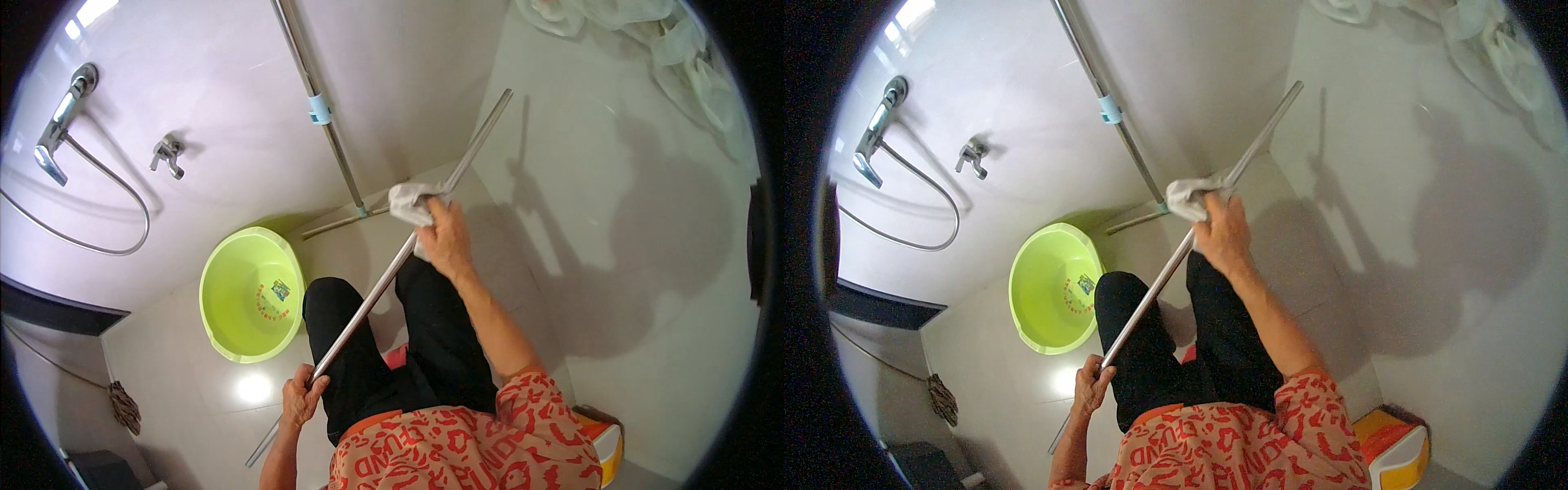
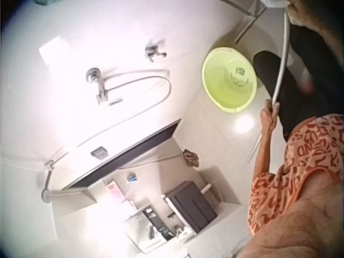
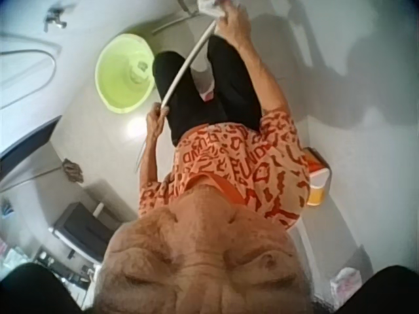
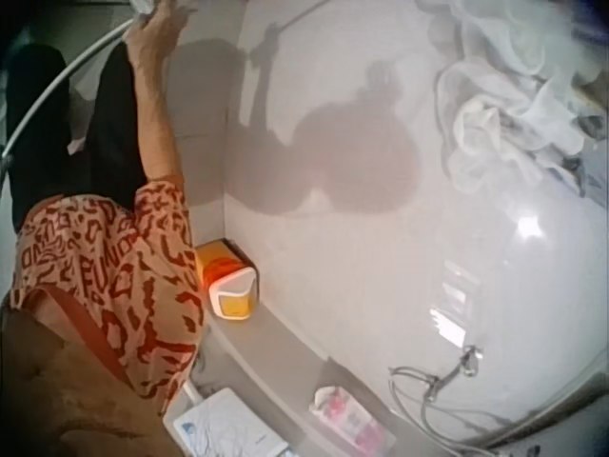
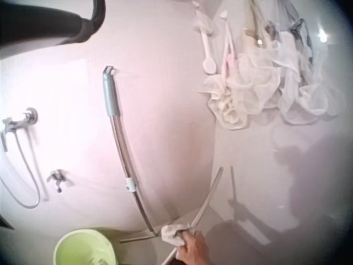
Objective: The person sits on the bathroom floor and wipes a metal shower rod with a white cloth. They then wipe the white tiled wall behind the shower area with the same cloth.
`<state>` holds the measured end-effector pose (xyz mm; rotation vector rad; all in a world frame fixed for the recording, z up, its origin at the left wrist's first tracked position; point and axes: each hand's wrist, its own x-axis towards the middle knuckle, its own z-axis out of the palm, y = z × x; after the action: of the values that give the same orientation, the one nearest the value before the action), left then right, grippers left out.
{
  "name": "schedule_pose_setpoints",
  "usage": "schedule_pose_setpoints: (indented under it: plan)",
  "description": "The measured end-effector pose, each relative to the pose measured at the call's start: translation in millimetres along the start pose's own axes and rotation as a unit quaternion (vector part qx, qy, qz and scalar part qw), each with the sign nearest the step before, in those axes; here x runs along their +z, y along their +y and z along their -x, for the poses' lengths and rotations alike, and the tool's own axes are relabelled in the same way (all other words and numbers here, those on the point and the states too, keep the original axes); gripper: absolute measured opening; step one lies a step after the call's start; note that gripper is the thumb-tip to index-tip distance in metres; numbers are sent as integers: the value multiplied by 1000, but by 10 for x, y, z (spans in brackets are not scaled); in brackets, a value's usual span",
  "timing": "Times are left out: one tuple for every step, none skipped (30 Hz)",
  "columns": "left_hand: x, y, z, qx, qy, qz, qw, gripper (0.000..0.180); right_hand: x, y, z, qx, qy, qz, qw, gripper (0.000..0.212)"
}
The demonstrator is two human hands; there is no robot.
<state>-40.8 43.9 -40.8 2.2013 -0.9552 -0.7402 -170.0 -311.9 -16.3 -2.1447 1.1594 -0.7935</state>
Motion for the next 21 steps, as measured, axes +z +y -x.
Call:
schedule_pose_setpoints:
  plan:
    - [-17, 10, -8, 8, -4, 1, 1000, 30, -35, 52, -126, -7, 14, 3, 1000, 35]
    - [-24, -10, -10, 7, -3, 8, 1000, 31, -105, 65, -253, 4, 37, 3, 999, 36]
    - [-26, -50, -10, 5, -2, 15, 1000, 32, -168, 119, -392, 13, 50, -1, 999, 38]
    - [-22, -97, -21, 4, -3, 23, 1000, 33, -249, 196, -532, 23, 65, -2, 998, 40]
    - [-25, -155, -33, 2, -1, 15, 1000, 32, -321, 295, -699, 16, 80, -7, 997, 40]
    - [-28, -221, -46, 0, 2, 9, 1000, 31, -384, 377, -865, 9, 94, -12, 995, 40]
    - [-28, -257, -44, -3, 5, 2, 1000, 30, -449, 426, -1012, 17, 107, -38, 993, 40]
    - [-47, -234, -45, 8, 13, -3, 1000, 29, -529, 442, -1134, 27, 120, -63, 990, 40]
    - [-51, -234, -56, 23, 21, -13, 999, 29, -573, 444, -1191, 36, 134, -88, 986, 40]
    - [-64, -234, -57, 37, 29, -25, 999, 28, -588, 385, -1184, 34, 138, -107, 984, 40]
    - [-74, -220, -61, 50, 36, -37, 997, 27, -614, 308, -1167, 31, 143, -127, 981, 40]
    - [-73, -203, -75, 65, 41, -37, 996, 26, -620, 260, -1144, 29, 149, -145, 978, 39]
    - [-74, -184, -74, 60, 36, -39, 997, 27, -561, 293, -1112, 22, 170, -149, 974, 39]
    - [-70, -157, -80, 55, 31, -42, 997, 28, -465, 369, -1062, 14, 193, -152, 969, 39]
    - [-86, -125, -82, 47, 27, -47, 997, 28, -353, 399, -978, 9, 212, -159, 964, 38]
    - [-93, -124, -79, 42, 23, -45, 998, 29, -296, 223, -824, 15, 181, -185, 966, 36]
    - [-86, -97, -105, 43, 15, -42, 998, 30, -202, 247, -735, 21, 169, -192, 966, 36]
    - [-80, -82, -122, 44, 7, -39, 998, 31, -70, 326, -667, 26, 157, -200, 967, 35]
    - [-78, -90, -127, 35, -8, -33, 999, 32, 39, 348, -589, 31, 144, -208, 967, 35]
    - [-78, -100, -139, 26, -23, -27, 999, 33, 98, 278, -497, 21, 143, -221, 964, 35]
    - [-78, -111, -146, 18, -37, -21, 999, 35, 168, 185, -396, 11, 143, -235, 961, 35]
